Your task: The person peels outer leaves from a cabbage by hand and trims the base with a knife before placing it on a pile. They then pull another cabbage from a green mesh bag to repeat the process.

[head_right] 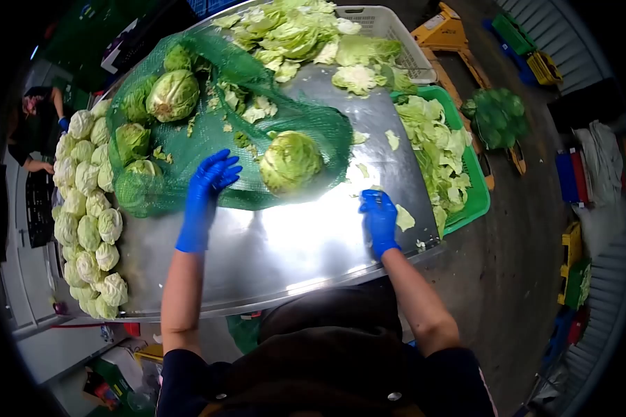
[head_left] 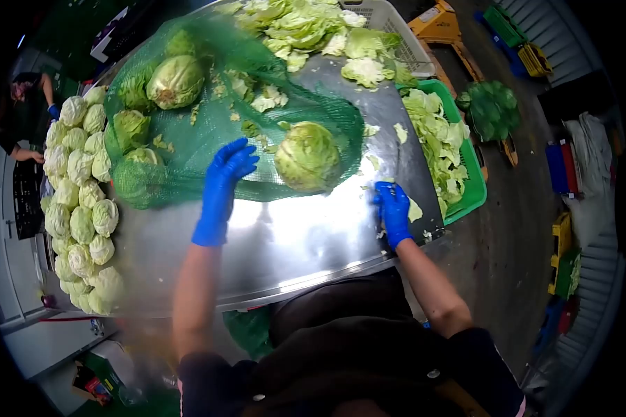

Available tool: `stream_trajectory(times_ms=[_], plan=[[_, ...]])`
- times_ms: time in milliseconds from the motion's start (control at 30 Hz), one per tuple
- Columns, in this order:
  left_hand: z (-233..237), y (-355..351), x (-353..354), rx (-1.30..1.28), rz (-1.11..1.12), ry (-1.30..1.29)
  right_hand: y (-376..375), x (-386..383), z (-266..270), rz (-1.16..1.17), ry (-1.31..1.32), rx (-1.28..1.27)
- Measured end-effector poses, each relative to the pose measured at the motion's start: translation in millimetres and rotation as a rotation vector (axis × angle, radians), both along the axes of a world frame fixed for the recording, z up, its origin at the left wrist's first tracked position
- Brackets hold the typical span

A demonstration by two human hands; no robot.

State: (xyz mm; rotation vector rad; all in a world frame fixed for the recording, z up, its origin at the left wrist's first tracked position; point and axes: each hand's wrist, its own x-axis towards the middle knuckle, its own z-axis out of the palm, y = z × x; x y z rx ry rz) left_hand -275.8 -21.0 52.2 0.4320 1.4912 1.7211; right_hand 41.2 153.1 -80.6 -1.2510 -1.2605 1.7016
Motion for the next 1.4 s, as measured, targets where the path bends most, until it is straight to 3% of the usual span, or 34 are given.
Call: stream_trajectory(times_ms=[67,100,167,200,300,367,400,500,567,633,700,767,867,967,1000,1067,1100,1133,1267,1367,1400], plan=[[-36.7,5.0,29.6,-0.044,0.138,-0.08,-9.6,-28.3,32.0,0.131,0.114,0.114],[-61.8,4.0,38.6,-0.061,0.189,-0.123,-9.4,-47.4,71.5,0.27,0.004,0.448],[-88.4,10.8,56.2,-0.037,0.206,-0.217,-5.6,-84.4,102.8,0.355,0.032,0.577],[-86.0,17.3,62.5,-0.027,0.189,-0.251,4.0,-91.7,118.5,0.497,-0.131,0.616],[-85.0,32.9,76.3,0.0,0.202,-0.283,18.9,-111.7,130.0,0.59,-0.346,0.436],[-98.4,38.6,87.8,0.011,0.273,-0.214,22.7,-107.3,111.5,0.567,-0.322,0.447],[-71.7,41.5,105.4,0.019,0.256,-0.166,24.4,-104.6,98.0,0.563,-0.314,0.451],[-73.9,26.8,137.7,0.016,0.175,-0.024,34.0,-64.1,62.5,0.491,0.091,0.13],[-75.9,17.9,150.8,0.001,0.087,0.065,30.4,-25.7,90.1,0.511,-0.062,-0.023],[-56.5,23.0,176.9,-0.026,0.071,0.16,24.0,0.3,72.8,0.543,-0.123,-0.072],[-70.6,40.4,189.6,0.098,0.05,0.152,12.3,9.8,56.1,0.457,0.043,-0.013],[-63.6,47.5,191.2,0.087,0.036,0.278,12.8,19.4,48.5,0.474,0.074,-0.206],[-42.4,51.9,200.9,-0.073,0.022,0.407,18.5,41.4,43.1,0.458,0.05,-0.307],[-20.1,60.7,218.7,-0.19,-0.065,0.581,13.7,75.8,40.6,0.356,0.24,-0.465],[-28.6,64.8,223.6,-0.227,-0.057,0.624,16.8,84.8,39.8,0.33,0.095,-0.3],[-38.4,78.2,230.3,-0.327,-0.084,0.994,19.8,101.1,38.1,0.274,-0.194,0.023],[-40.5,89.1,232.1,-0.368,-0.1,1.183,23.0,106.2,32.8,0.232,-0.247,0.348],[-33.9,99.6,236.3,-0.413,-0.123,1.212,26.5,110.9,28.9,0.142,-0.341,0.671],[-51.7,127.7,241.3,-0.13,-0.14,0.785,31.5,117.4,70.6,0.229,-0.344,0.644],[-56.2,130.6,241.2,-0.128,-0.148,0.769,36.5,118.1,62.8,0.439,-0.571,0.529],[-56.9,130.5,240.2,-0.125,-0.162,0.743,35.8,115.9,58.8,0.401,-0.564,0.692]])
